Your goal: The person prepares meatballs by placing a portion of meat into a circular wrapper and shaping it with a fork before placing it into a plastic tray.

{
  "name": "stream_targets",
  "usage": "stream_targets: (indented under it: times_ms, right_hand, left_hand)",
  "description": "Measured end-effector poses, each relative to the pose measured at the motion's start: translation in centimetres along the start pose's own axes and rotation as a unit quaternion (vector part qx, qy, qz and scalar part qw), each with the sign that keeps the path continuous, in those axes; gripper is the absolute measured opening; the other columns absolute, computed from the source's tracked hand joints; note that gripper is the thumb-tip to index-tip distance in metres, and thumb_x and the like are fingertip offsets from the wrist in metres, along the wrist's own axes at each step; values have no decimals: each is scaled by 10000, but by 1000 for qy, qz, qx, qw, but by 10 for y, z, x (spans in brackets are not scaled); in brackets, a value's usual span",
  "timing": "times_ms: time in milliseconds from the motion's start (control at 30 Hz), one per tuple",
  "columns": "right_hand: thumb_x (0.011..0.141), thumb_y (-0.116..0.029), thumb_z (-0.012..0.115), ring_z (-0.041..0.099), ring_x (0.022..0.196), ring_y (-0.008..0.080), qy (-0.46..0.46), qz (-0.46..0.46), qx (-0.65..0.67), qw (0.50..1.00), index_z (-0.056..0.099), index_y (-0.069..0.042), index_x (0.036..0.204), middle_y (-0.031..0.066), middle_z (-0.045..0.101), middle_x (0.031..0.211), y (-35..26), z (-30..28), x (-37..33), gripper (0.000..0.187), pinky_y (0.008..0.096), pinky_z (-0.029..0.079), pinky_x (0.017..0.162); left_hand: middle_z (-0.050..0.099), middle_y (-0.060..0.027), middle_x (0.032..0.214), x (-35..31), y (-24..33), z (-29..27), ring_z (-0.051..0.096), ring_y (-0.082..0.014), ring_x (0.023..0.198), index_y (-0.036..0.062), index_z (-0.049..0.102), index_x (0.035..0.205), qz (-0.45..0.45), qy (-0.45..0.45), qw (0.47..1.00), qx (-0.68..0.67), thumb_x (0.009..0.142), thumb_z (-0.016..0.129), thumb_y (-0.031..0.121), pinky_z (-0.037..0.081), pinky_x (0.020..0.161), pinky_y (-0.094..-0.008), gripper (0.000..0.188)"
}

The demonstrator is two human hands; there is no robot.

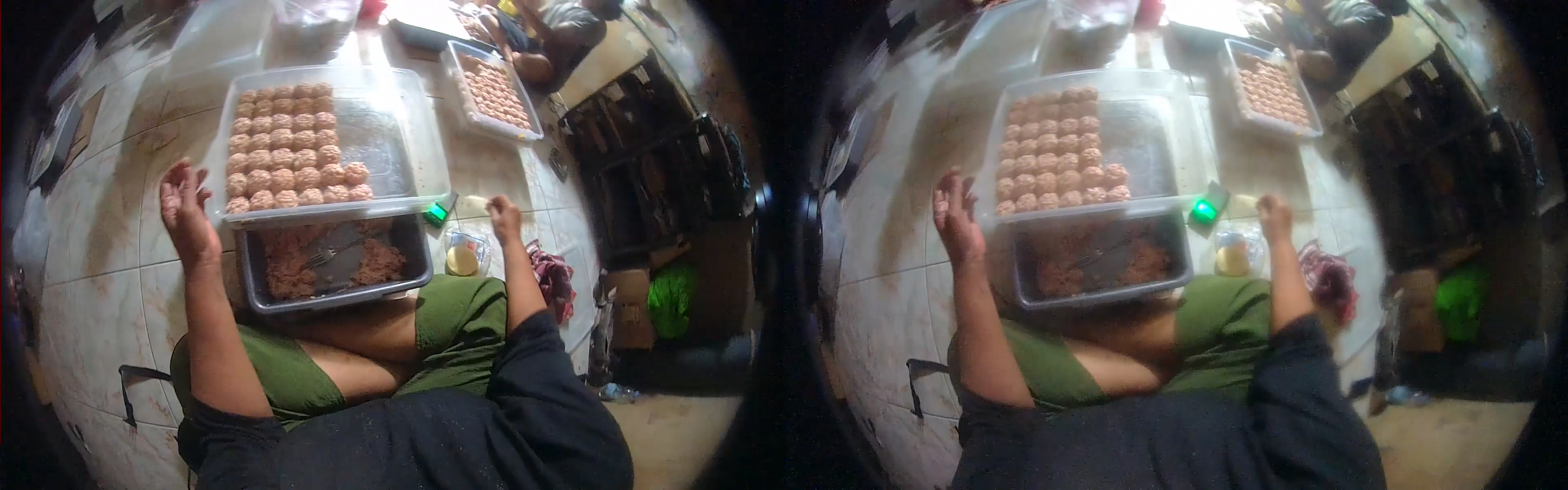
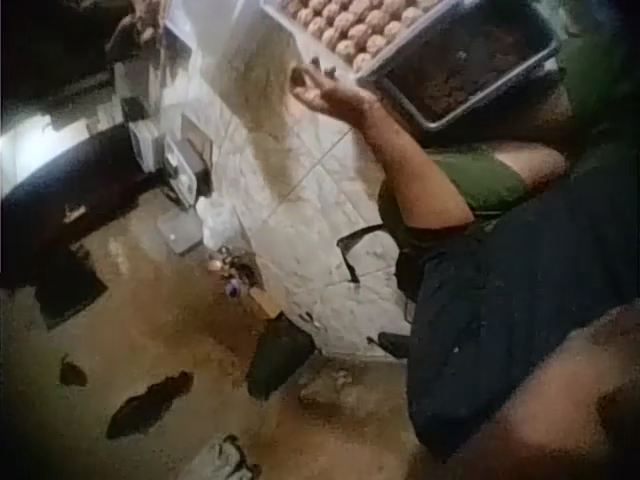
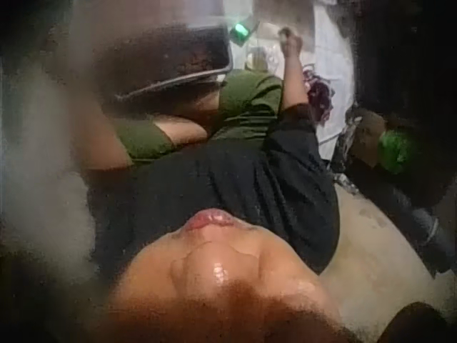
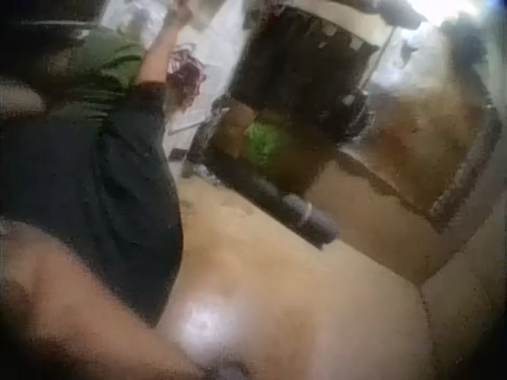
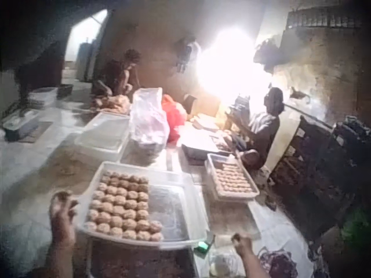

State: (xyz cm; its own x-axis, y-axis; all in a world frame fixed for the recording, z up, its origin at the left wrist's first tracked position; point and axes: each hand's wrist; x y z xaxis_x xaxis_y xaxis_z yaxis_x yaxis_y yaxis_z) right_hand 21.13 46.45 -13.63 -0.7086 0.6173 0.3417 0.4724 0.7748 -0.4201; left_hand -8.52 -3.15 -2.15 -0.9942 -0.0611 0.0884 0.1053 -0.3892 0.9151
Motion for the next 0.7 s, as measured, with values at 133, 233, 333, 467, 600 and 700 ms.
stream_targets:
  times_ms: [133, 233, 333, 467, 600, 700]
  right_hand:
    - [900, -96, 598, 603, 695, 118, 18, -5, 251, 968, 628, -6, 956, 33, 646, 774, -144, -57, -10, 111, 253, 499, 664]
    - [924, -100, 575, 606, 712, 92, -93, -65, 253, 961, 635, 5, 943, 36, 652, 785, -222, -69, -30, 122, 247, 498, 640]
    - [875, -44, 587, 611, 667, 119, -166, -234, 226, 931, 633, 23, 914, 89, 643, 737, -307, -62, -39, 89, 276, 490, 598]
    - [904, -86, 526, 604, 720, 192, -209, -209, 259, 920, 615, 3, 968, 151, 622, 764, -356, -42, -38, 142, 318, 480, 641]
    - [895, -111, 516, 631, 791, 288, -327, -130, 68, 933, 624, -18, 1003, 171, 647, 874, -328, 0, -39, 179, 367, 492, 706]
    - [851, -111, 525, 629, 910, 368, -439, -272, -37, 856, 643, -46, 1035, 187, 654, 974, -291, 68, -53, 228, 418, 499, 797]
  left_hand:
    - [568, -41, 1096, -40, 18, 17, 595, -143, 949, 61, 493, 1194, -28, -269, 962, -33, 910, 591, 244, 455, 735, -256, 352]
    - [532, -127, 1211, -72, 15, 44, 572, -218, 1038, 50, 351, 1351, -169, -482, 857, -71, 822, 670, 442, 455, 889, -319, 731]
    - [478, -203, 1282, -100, -3, 43, 525, -269, 1131, 38, 261, 1417, -283, -542, 772, -173, 756, 727, 481, 424, 961, -386, 922]
    - [547, -175, 1197, -78, 6, 34, 555, -229, 1083, 18, 264, 1406, -277, -547, 788, -57, 847, 631, 154, 452, 932, -336, 682]
    - [582, -159, 1152, -48, 40, 17, 588, -216, 1028, 21, 440, 1285, -162, -276, 945, 59, 909, 499, 79, 504, 878, -353, 385]
    - [588, -155, 1148, -20, 37, -1, 586, -227, 1036, 4, 482, 1237, -132, -94, 984, -78, 957, 435, 147, 492, 898, -366, 318]
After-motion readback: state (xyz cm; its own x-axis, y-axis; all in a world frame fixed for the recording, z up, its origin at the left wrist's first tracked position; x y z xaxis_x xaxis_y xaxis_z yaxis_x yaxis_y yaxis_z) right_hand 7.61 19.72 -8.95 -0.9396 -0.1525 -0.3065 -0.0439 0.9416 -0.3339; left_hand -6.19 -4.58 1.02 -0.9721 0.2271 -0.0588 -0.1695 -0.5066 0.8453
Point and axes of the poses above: each hand's wrist, its own x-axis towards the middle knuckle, its own z-axis out of the palm, y = z × x
